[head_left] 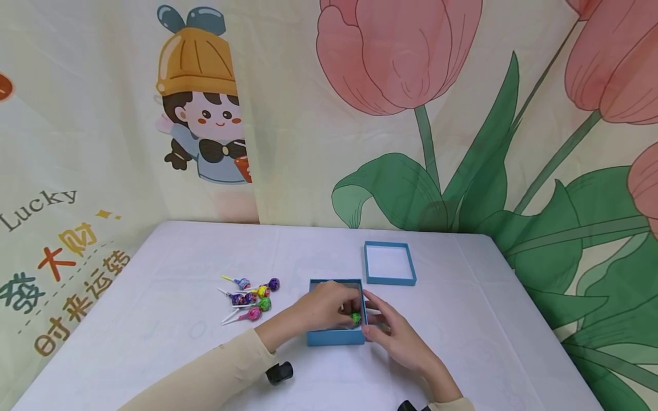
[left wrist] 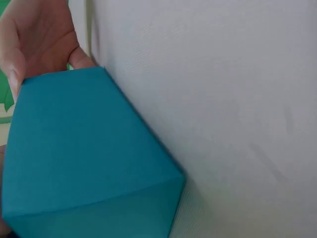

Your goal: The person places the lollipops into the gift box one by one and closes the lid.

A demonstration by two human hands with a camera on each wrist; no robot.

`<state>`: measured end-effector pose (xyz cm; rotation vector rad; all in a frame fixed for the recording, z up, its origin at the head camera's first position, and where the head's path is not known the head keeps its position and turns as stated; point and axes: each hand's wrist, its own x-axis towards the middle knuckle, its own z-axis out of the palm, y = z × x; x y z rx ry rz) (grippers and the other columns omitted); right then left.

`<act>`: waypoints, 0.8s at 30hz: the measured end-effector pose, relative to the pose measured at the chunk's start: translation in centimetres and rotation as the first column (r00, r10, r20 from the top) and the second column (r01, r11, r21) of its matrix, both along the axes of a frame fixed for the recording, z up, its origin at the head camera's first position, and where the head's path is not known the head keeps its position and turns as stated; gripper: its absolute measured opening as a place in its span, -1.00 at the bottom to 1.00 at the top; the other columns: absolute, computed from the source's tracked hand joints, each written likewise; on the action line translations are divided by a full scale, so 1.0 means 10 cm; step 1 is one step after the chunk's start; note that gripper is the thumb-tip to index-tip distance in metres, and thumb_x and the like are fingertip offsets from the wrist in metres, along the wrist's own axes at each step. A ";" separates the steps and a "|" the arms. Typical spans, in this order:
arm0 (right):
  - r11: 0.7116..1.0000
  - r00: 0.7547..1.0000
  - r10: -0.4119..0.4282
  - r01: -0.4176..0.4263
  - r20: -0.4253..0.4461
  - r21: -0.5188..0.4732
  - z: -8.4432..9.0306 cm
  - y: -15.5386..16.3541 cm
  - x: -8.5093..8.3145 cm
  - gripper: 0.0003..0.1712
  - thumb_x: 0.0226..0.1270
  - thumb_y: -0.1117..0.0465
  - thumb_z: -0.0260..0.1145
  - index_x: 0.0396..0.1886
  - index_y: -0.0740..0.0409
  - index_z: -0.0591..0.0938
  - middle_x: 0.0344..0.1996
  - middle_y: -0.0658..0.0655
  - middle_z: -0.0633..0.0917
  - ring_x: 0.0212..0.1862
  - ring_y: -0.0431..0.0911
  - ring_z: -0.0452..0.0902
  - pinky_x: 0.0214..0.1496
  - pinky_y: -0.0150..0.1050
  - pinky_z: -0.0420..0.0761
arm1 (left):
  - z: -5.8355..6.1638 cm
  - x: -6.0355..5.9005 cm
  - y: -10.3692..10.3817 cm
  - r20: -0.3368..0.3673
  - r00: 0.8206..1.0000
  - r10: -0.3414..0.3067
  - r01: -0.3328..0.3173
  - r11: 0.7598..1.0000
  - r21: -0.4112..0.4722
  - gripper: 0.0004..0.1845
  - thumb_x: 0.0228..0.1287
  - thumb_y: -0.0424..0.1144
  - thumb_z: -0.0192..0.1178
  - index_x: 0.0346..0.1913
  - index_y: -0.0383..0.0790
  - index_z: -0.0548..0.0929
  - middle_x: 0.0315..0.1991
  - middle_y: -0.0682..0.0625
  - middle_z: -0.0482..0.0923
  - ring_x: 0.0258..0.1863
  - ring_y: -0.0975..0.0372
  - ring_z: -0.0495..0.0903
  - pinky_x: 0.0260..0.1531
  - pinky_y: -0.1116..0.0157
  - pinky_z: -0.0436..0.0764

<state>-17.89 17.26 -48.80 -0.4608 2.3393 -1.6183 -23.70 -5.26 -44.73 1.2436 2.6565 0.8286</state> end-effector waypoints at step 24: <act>0.998 0.999 -0.042 0.043 -0.027 0.044 0.00 -0.02 0.00 -0.18 0.58 0.03 0.34 0.70 -0.24 0.22 0.56 0.21 0.40 0.38 0.10 0.52 0.39 0.17 0.56 | 0.54 -0.29 -1.31 -0.076 0.937 0.341 -0.345 0.938 -0.035 -0.72 0.33 -0.20 0.52 0.05 -0.09 0.75 -0.19 0.11 0.75 -0.20 0.25 0.66 -0.13 0.21 0.70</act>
